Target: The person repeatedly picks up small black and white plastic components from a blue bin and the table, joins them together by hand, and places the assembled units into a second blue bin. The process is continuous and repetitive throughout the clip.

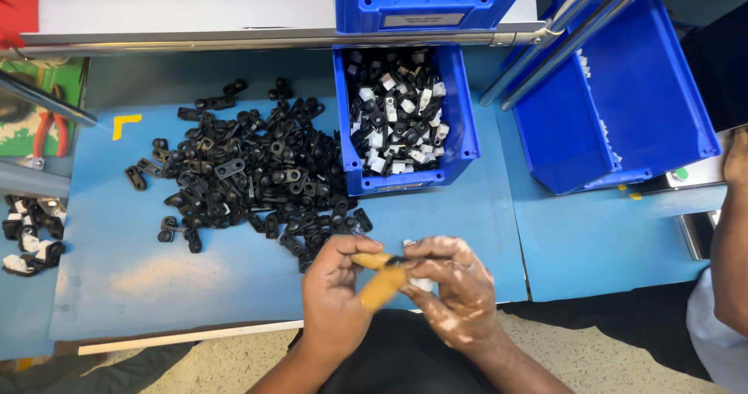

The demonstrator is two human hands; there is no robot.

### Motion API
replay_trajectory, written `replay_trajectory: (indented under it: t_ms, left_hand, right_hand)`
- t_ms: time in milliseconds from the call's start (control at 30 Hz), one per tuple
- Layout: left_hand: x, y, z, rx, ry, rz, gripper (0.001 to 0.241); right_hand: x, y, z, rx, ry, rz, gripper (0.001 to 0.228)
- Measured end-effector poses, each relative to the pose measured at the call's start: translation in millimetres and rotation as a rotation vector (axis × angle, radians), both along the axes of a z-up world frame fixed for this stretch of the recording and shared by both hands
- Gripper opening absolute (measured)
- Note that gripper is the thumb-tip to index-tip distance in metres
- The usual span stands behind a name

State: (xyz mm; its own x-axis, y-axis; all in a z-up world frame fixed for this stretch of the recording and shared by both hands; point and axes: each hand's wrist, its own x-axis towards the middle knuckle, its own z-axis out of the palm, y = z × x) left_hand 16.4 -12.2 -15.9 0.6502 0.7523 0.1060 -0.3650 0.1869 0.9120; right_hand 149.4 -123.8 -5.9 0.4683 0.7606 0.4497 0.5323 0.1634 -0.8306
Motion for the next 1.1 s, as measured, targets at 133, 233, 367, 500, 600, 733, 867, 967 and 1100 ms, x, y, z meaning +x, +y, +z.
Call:
replay_trajectory:
  t_ms: [133,233,367,500,600,733,867,967,1100]
  left_hand:
    - [-0.9,-5.2,-2.7,0.053,0.053,-0.034,0.026]
    - [1.2,-3.7,0.9,-0.043,0.009,-0.082,0.031]
    - [12.9,5.3,-1.3,0.085,0.027,0.003,0.03]
    - [8.2,8.7,-2.8,-0.328,-0.026,-0.116,0.025]
    - [5.7,5.3,0.9,-0.287,0.058,-0.236,0.036]
    - [1.3,-1.9,6.6,0.197,0.128,-0.016,0.027]
    - [-9.5,14.0,6.3,-0.071,0.137,-0.125,0.031]
    - [-24.4,36.8,-7.5,0.213,0.414,-0.109,0.04]
    - [-44.8,44.8,-48.9,0.785,0.876,0.098,0.025]
  right_hand:
    - [-1.3,2.9,-0.7,0.164,0.386,-0.015,0.022]
    - [1.5,3.3,-0.2,0.1,0.248,0.008,0.027]
    - [3.9,0.2,-2.2,-0.061,-0.05,0.065,0.035]
    - [1.3,-1.4,-12.6,0.055,0.012,0.062,0.036]
    - [1.4,-1.7,-20.7,0.089,-0.151,-0.001,0.042]
    - [-3.8,-2.6,-21.5,0.081,-0.126,-0.001,0.04]
    - [5.8,3.8,-4.7,0.003,-0.138,0.238,0.045]
    - [32.3,7.7,6.5,-0.222,-0.157,0.43,0.043]
    - [53.9,11.4,-6.2,-0.319,-0.232,-0.022,0.056]
